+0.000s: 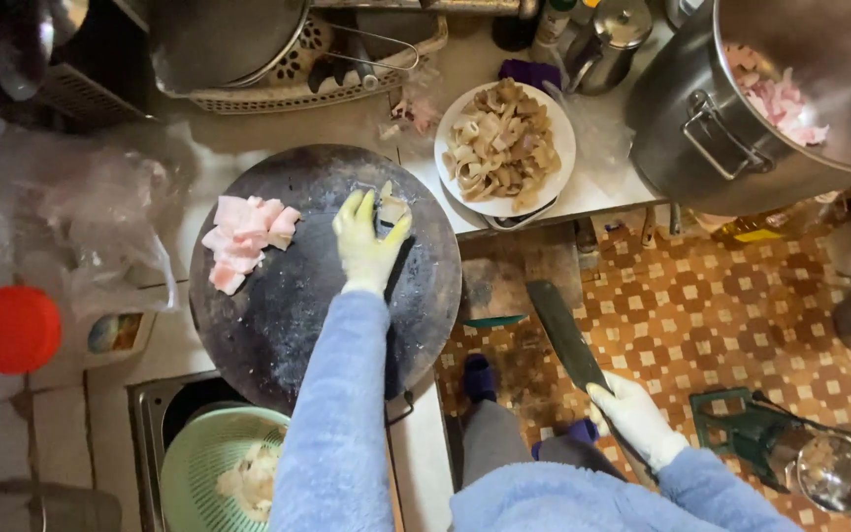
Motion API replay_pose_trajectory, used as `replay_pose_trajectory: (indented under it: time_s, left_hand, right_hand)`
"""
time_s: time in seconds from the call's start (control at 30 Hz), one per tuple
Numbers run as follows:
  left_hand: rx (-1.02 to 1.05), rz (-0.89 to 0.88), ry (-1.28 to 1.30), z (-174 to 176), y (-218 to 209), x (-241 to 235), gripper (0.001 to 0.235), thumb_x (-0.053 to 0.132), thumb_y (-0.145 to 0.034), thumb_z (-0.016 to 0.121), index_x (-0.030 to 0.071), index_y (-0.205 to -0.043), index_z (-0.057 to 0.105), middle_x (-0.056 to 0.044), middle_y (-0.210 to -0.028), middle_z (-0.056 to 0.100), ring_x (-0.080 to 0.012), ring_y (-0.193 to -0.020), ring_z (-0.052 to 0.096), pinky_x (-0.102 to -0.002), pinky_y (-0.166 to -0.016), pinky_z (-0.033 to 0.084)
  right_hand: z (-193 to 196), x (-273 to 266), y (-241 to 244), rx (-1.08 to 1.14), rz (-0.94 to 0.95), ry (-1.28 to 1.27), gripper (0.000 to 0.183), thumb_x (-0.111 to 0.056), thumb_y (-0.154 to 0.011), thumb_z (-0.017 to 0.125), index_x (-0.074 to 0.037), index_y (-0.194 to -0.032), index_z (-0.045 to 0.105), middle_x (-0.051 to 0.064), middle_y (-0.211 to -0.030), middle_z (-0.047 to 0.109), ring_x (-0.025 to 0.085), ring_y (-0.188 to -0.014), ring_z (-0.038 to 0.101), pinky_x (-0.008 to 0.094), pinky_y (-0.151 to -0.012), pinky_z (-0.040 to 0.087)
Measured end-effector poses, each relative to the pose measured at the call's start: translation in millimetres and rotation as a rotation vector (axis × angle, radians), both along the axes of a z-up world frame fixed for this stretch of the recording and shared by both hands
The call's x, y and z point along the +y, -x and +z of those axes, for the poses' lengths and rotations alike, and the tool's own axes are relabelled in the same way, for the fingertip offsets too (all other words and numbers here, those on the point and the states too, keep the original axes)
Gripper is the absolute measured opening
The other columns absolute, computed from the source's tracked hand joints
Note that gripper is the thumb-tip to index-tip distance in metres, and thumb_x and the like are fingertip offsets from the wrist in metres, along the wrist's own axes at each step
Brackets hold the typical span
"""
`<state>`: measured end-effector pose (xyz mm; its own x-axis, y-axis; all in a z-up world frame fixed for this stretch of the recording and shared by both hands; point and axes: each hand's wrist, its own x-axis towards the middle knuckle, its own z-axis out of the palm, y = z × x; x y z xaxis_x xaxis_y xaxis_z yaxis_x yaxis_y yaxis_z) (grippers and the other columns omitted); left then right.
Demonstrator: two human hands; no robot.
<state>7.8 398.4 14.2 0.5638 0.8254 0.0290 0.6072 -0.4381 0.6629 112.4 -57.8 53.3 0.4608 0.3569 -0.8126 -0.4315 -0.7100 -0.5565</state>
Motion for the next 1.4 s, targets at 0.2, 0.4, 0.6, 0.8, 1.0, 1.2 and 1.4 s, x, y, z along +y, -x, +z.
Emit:
replay_pose_trajectory:
  time_s: [0.2,0.4,0.6,0.8,1.0,1.2,1.4]
  left_hand:
    - [-0.135,-0.316,-0.400,-129.0,-40.1,32.5,0.027,0.043,-0.066,0.091,0.036,-0.082,0.070,0.014,-0.093,0.057,-0.0188,-0.100,0.061,-0.043,-0.089,0.058]
    - [-0.232,-0.423,-0.283,-72.1,70.7,-32.1,0.023,0.027,-0.071,0.090,0.027,-0.089,0.076,0.008,-0.103,0.072,-0.0203,-0.103,0.067,-0.041,-0.092,0.058]
    - [-0.460,-0.217,-0.371,-35.2,86.5,7.4,0.029,0.009,-0.085,0.084,0.015,-0.112,0.076,-0.005,-0.115,0.073,-0.0300,-0.111,0.066,-0.043,-0.099,0.055]
    - [-0.342,-0.330,-0.288,-78.0,52.8,33.1,0.018,0.021,-0.092,0.078,0.021,-0.110,0.077,0.000,-0.105,0.072,-0.0232,-0.106,0.065,-0.038,-0.101,0.051]
    - [-0.328,-0.352,-0.138,-63.7,100.6,-24.1,0.044,0.031,-0.090,0.081,0.010,-0.126,0.069,-0.012,-0.123,0.068,-0.0329,-0.120,0.062,-0.045,-0.108,0.050]
    - [-0.229,0.161,-0.326,-39.6,114.1,-119.0,0.086,0.063,-0.093,0.071,0.003,-0.152,0.049,-0.025,-0.154,0.048,-0.0505,-0.144,0.043,-0.060,-0.119,0.039]
    - [-0.565,0.751,-0.175,-70.1,117.1,-100.8,0.027,0.004,-0.103,0.070,0.003,-0.130,0.073,-0.020,-0.131,0.066,-0.0352,-0.121,0.069,-0.044,-0.105,0.057]
  right_hand:
    - [11.3,71.0,-13.5,-0.208,0.071,-0.179,0.019,-0.008,-0.100,0.059,0.005,-0.099,0.073,0.016,-0.049,0.064,0.022,-0.036,0.061,0.031,-0.039,0.049]
    - [16.1,146.8,-24.3,-0.139,0.282,-0.295,0.021,-0.017,-0.103,0.055,-0.003,-0.110,0.069,0.014,-0.052,0.066,0.021,-0.039,0.065,0.033,-0.040,0.054]
    - [-50.5,192.4,-12.9,-0.026,0.192,-0.344,0.018,-0.013,-0.102,0.054,-0.001,-0.109,0.064,0.016,-0.066,0.073,0.020,-0.052,0.072,0.031,-0.049,0.061]
    - [-76.8,217.2,-32.9,-0.055,0.200,-0.342,0.023,-0.013,-0.105,0.050,0.001,-0.118,0.062,0.019,-0.065,0.072,0.024,-0.049,0.072,0.034,-0.047,0.061]
    - [-67.2,205.6,9.1,-0.074,0.407,-0.286,0.053,-0.012,-0.104,0.055,0.013,-0.150,0.042,0.022,-0.066,0.074,0.024,-0.048,0.071,0.033,-0.048,0.057]
    - [-89.9,182.1,94.5,0.060,0.428,-0.312,0.042,-0.012,-0.103,0.055,0.004,-0.142,0.056,0.018,-0.065,0.075,0.023,-0.049,0.074,0.030,-0.050,0.060]
    - [-29.4,208.9,135.8,-0.495,1.072,-0.128,0.031,-0.043,-0.104,0.052,-0.029,-0.129,0.062,0.015,-0.090,0.079,0.040,-0.088,0.077,0.054,-0.080,0.061]
